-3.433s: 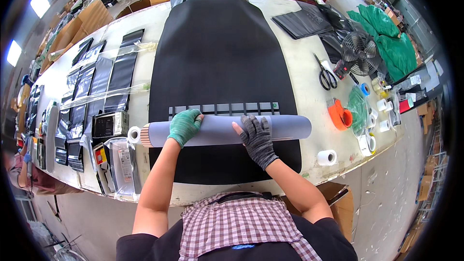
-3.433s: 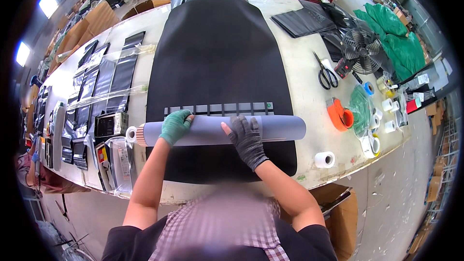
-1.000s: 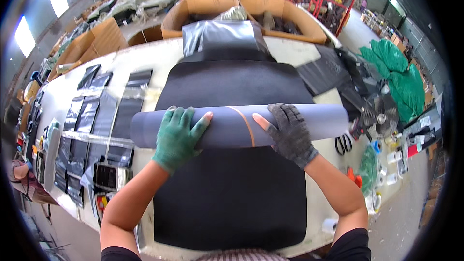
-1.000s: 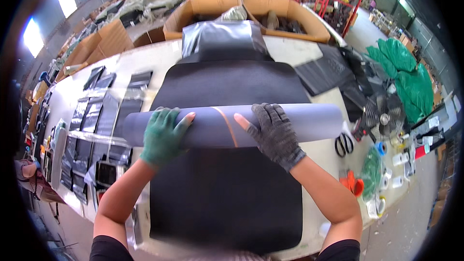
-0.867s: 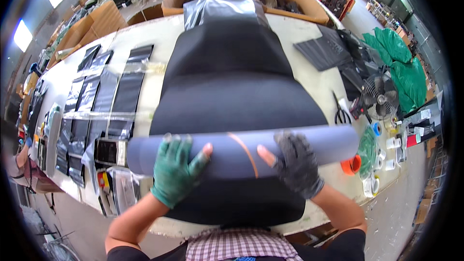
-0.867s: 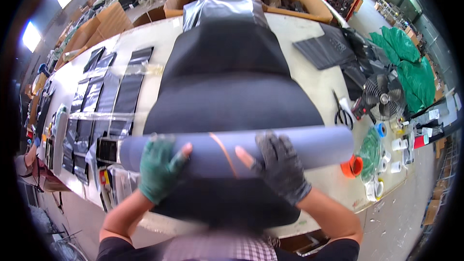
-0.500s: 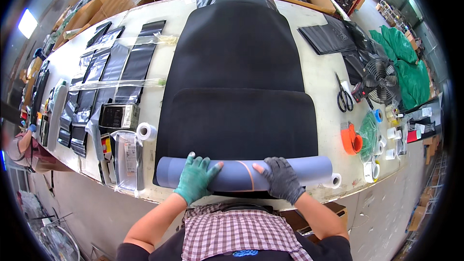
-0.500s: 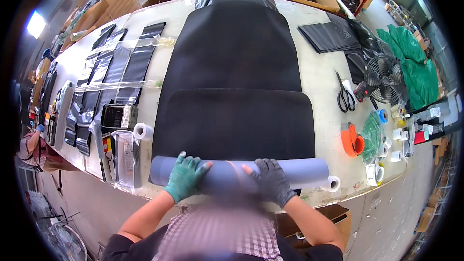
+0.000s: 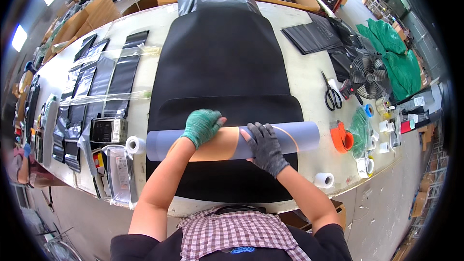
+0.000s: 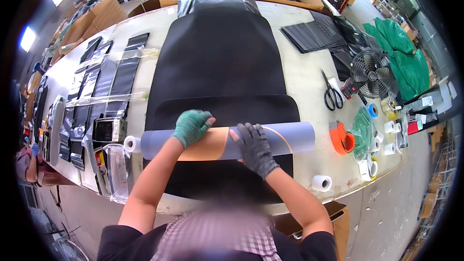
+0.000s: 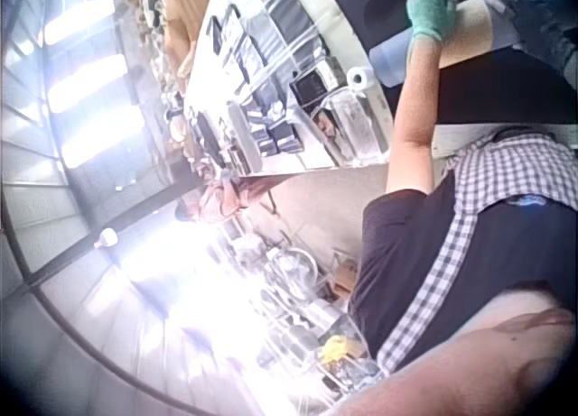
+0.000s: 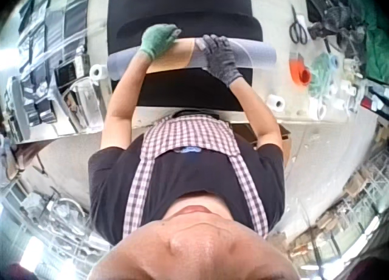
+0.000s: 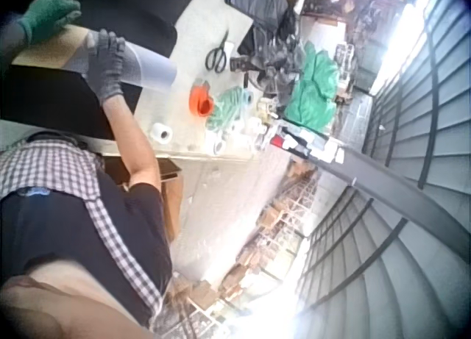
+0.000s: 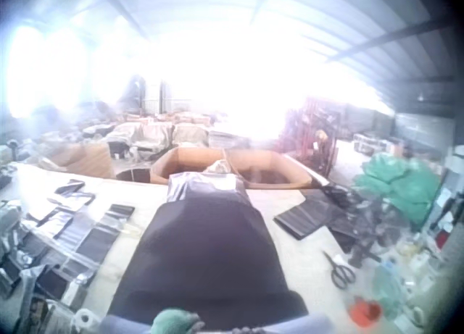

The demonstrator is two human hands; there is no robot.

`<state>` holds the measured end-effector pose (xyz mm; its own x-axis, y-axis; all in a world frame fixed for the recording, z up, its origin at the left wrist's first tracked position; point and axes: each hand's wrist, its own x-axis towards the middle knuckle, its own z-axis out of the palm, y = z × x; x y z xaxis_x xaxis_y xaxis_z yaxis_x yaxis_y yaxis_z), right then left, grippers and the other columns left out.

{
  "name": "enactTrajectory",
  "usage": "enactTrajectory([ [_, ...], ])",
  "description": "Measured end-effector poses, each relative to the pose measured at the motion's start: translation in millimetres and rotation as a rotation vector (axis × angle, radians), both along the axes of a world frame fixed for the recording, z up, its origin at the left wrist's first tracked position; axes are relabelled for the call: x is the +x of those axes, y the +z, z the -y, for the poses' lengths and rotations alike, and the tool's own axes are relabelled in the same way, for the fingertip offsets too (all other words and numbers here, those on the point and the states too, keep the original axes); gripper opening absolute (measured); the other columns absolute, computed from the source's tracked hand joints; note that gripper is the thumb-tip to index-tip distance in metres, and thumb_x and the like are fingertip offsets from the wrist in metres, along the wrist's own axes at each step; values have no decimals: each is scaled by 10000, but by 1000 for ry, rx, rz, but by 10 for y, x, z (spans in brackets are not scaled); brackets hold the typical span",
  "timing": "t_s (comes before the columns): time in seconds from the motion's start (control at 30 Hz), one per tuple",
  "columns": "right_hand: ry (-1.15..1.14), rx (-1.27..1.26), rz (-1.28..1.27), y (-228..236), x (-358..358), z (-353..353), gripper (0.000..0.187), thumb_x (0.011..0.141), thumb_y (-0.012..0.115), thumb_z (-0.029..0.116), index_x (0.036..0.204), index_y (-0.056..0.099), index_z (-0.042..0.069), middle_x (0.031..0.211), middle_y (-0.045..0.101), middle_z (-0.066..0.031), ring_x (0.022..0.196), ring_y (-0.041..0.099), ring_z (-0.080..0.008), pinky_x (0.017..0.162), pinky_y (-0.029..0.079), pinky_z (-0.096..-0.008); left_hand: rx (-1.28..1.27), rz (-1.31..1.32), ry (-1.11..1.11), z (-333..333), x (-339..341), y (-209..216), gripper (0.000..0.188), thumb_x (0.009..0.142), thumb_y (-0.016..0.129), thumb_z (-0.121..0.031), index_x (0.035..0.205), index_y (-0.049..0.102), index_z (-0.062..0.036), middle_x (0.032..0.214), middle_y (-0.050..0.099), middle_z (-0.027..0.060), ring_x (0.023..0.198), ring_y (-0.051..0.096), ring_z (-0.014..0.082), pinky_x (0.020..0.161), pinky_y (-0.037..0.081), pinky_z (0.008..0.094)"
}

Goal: The person rolls a large black solar panel onto a cylindrical tube using both hands. They secure the rolled panel with a rubber band and then wrap the entire bundle in a clear plastic bag.

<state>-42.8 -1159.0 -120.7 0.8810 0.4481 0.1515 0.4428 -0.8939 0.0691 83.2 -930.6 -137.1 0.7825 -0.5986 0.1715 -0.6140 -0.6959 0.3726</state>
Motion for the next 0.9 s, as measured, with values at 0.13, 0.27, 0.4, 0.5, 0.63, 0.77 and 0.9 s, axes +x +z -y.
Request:
enactTrajectory([
  [0.13,49,164,-407,80,599,195,1050,548,850,518,1401,430,72,1300,517,-126,1211,518,-294,1075,351,-433,-28,225,2,214,-284,71,226,847,657,-328,900,617,-111,926,624,73,918,597,290,816,452,462],
  [0.27,76,104,-679,143,1072,215,1010,567,839,533,1370,464,46,1268,555,-119,1077,608,-279,955,452,-412,35,358,52,287,-490,-3,559,818,615,-552,1102,594,-72,1139,589,124,1062,545,312,980,374,535],
  [0.4,120,-63,-369,179,937,73,1083,620,840,480,1480,323,75,1346,485,-139,1218,502,-295,1038,365,-468,-18,159,59,328,-203,33,555,807,644,-525,1123,589,-72,1122,594,122,1049,551,304,983,379,520],
  [0.5,71,-114,-385,183,925,26,1116,611,837,448,1499,275,71,1383,440,-175,1243,457,-319,1059,330,-487,-132,108,-37,266,-237,91,500,793,687,-455,1132,589,-101,1126,583,96,1061,544,291,981,392,501],
  [0.63,131,60,-408,110,982,52,990,551,846,327,1397,397,76,1249,508,-193,1127,524,-355,982,409,-467,-3,-63,-712,-160,-1002,190,607,755,740,-364,1292,545,-161,1302,547,103,1230,510,280,1043,373,527],
  [0.77,164,141,-371,135,1069,65,876,541,815,282,1309,457,63,1100,557,-154,996,576,-341,903,472,-432,523,-199,-570,-1113,-1781,-188,583,883,573,-397,1423,473,-201,1522,411,78,1424,357,275,1147,208,571],
  [0.9,139,139,-318,183,926,-15,814,558,820,287,1277,499,83,1036,595,-135,966,606,-336,904,490,-428,366,-187,-435,-1135,-2086,-407,361,825,600,-296,1169,680,-220,1537,368,88,1451,282,323,1133,141,671],
])
